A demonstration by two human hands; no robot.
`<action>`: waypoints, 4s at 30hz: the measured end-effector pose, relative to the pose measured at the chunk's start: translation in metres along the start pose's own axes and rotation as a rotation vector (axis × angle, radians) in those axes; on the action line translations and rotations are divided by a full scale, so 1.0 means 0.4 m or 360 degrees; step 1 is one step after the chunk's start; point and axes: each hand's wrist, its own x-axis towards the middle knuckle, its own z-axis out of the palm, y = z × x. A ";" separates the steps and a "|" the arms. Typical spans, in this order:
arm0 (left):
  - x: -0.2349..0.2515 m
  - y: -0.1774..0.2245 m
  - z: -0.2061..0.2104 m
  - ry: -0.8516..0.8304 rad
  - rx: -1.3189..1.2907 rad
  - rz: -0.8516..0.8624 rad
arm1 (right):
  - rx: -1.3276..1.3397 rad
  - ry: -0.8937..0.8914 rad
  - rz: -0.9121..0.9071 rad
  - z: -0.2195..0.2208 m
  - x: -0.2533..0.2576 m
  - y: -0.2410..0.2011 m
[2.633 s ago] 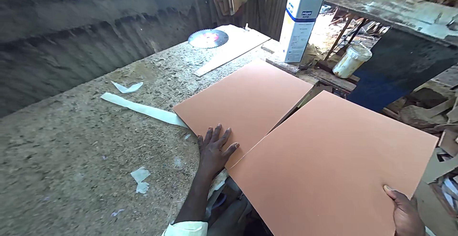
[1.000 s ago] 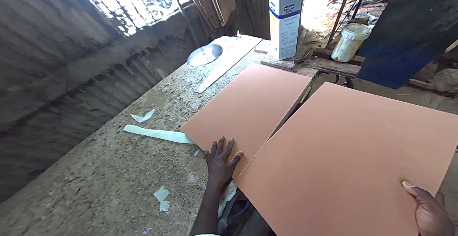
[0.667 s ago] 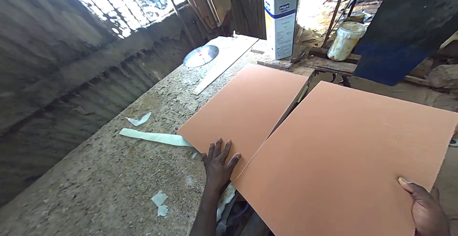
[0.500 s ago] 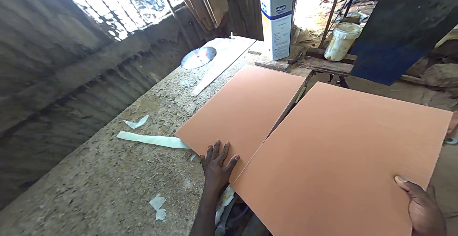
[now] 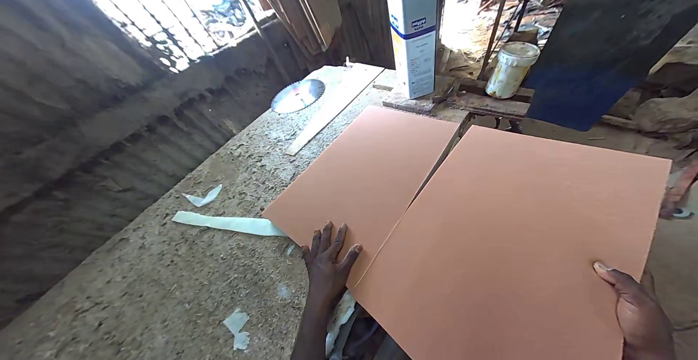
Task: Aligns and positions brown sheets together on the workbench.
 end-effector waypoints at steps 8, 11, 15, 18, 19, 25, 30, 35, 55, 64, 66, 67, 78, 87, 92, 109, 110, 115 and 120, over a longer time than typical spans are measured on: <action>0.004 -0.003 0.004 0.0006 -0.0024 0.0011 | 0.0060 -0.0016 -0.0013 0.012 0.011 -0.007; 0.005 -0.004 0.005 0.0017 -0.0016 0.0019 | 0.0065 -0.0013 -0.0002 0.020 0.015 -0.013; 0.003 -0.002 0.005 0.0025 -0.0028 0.0025 | 0.0115 -0.0034 0.0013 0.025 0.022 -0.015; 0.003 0.000 0.005 0.0031 -0.0005 0.0033 | 0.0113 -0.0044 0.0019 0.020 0.036 -0.001; 0.003 -0.001 0.004 0.0034 0.0007 0.0041 | 0.0106 -0.0030 0.0027 0.020 0.040 0.003; 0.000 0.005 0.005 0.0071 -0.0008 0.0061 | 0.0155 -0.0014 0.0050 0.021 0.056 0.005; 0.000 0.001 0.009 0.0091 -0.0008 0.0066 | 0.0149 -0.0048 0.0019 0.022 0.069 0.008; -0.004 0.003 0.006 0.0077 -0.0027 0.0066 | 0.0122 -0.0015 0.0061 0.025 0.067 0.008; -0.011 0.009 -0.008 0.0031 -0.0042 0.0047 | 0.0146 -0.0007 0.0046 0.005 0.037 0.025; -0.007 0.002 0.000 0.0030 -0.0031 0.0056 | 0.0119 -0.0015 0.0032 0.018 0.062 0.013; -0.007 0.000 0.003 0.0034 -0.0032 0.0062 | 0.0150 -0.0015 0.0020 0.021 0.063 0.014; -0.007 0.000 0.002 0.0037 -0.0028 0.0061 | 0.0150 -0.0016 0.0021 0.021 0.063 0.013; -0.009 0.003 -0.002 0.0036 -0.0038 0.0074 | 0.0126 -0.0015 0.0048 0.021 0.069 0.018; -0.007 -0.001 0.001 0.0032 -0.0012 0.0077 | 0.0129 -0.0020 0.0054 0.017 0.075 0.029; -0.007 0.003 -0.001 0.0023 -0.0023 0.0071 | 0.0150 -0.0018 0.0060 0.022 0.069 0.020; -0.008 0.004 -0.004 0.0023 -0.0021 0.0077 | 0.0163 -0.0045 0.0080 0.020 0.078 0.024; -0.008 0.004 -0.005 0.0025 -0.0023 0.0075 | 0.0158 -0.0046 0.0079 0.020 0.079 0.024; -0.008 -0.001 -0.001 0.0030 -0.0022 0.0079 | 0.0178 -0.0060 0.0063 0.020 0.081 0.022; -0.006 -0.001 -0.001 0.0019 -0.0023 0.0075 | 0.0180 -0.0057 0.0078 0.020 0.086 0.028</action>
